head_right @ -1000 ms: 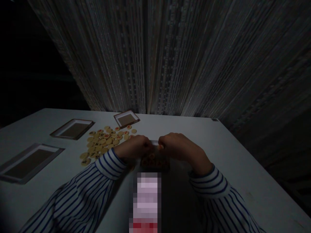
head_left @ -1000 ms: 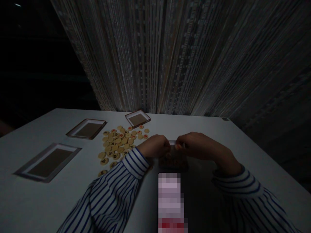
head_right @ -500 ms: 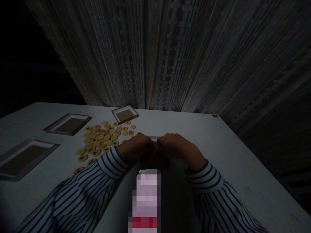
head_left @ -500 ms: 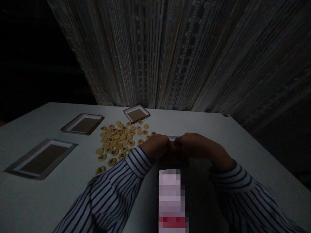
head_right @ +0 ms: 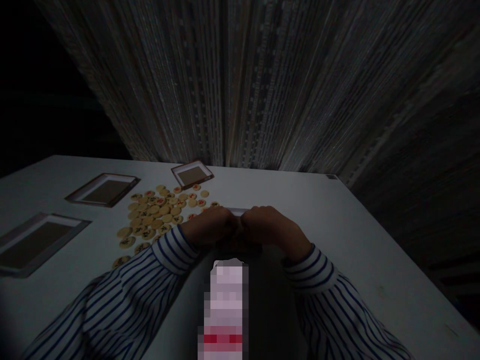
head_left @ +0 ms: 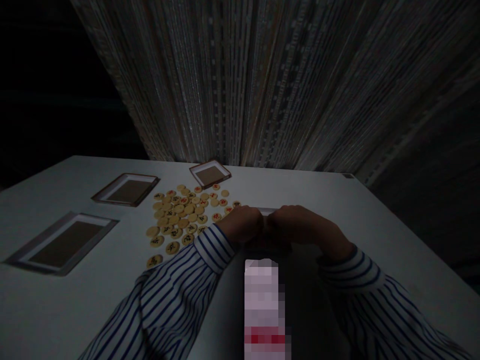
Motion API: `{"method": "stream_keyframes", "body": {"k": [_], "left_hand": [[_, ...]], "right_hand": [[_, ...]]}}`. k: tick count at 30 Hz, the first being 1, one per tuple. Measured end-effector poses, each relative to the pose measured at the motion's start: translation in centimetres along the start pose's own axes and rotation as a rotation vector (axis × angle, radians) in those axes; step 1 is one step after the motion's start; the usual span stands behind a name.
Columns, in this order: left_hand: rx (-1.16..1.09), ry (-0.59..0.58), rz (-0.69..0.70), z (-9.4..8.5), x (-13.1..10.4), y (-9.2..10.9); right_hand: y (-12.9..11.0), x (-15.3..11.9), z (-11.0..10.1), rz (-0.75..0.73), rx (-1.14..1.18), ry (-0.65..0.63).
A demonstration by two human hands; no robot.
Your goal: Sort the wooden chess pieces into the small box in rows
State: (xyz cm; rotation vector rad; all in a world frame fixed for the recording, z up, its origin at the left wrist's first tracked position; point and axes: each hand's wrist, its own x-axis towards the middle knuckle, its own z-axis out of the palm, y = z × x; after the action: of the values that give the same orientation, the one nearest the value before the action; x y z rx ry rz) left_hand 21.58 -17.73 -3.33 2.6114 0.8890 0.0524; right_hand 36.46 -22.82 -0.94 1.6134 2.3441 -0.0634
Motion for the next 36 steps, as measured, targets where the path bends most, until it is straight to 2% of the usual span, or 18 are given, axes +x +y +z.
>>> {"method": "stream_keyframes", "body": {"k": [10, 22, 36], "left_hand": [[-0.006, -0.003, -0.002, -0.21, -0.17, 0.32], [0.042, -0.009, 0.021, -0.1, -0.01, 0.09], [0.085, -0.044, 0.023, -0.39, -0.05, 0.46]], "right_hand": [[0.42, 0.0, 0.27, -0.005, 0.02, 0.017], [0.07, -0.09, -0.2, -0.021, 0.04, -0.05], [0.01, -0.28, -0.37, -0.054, 0.057, -0.052]]}}
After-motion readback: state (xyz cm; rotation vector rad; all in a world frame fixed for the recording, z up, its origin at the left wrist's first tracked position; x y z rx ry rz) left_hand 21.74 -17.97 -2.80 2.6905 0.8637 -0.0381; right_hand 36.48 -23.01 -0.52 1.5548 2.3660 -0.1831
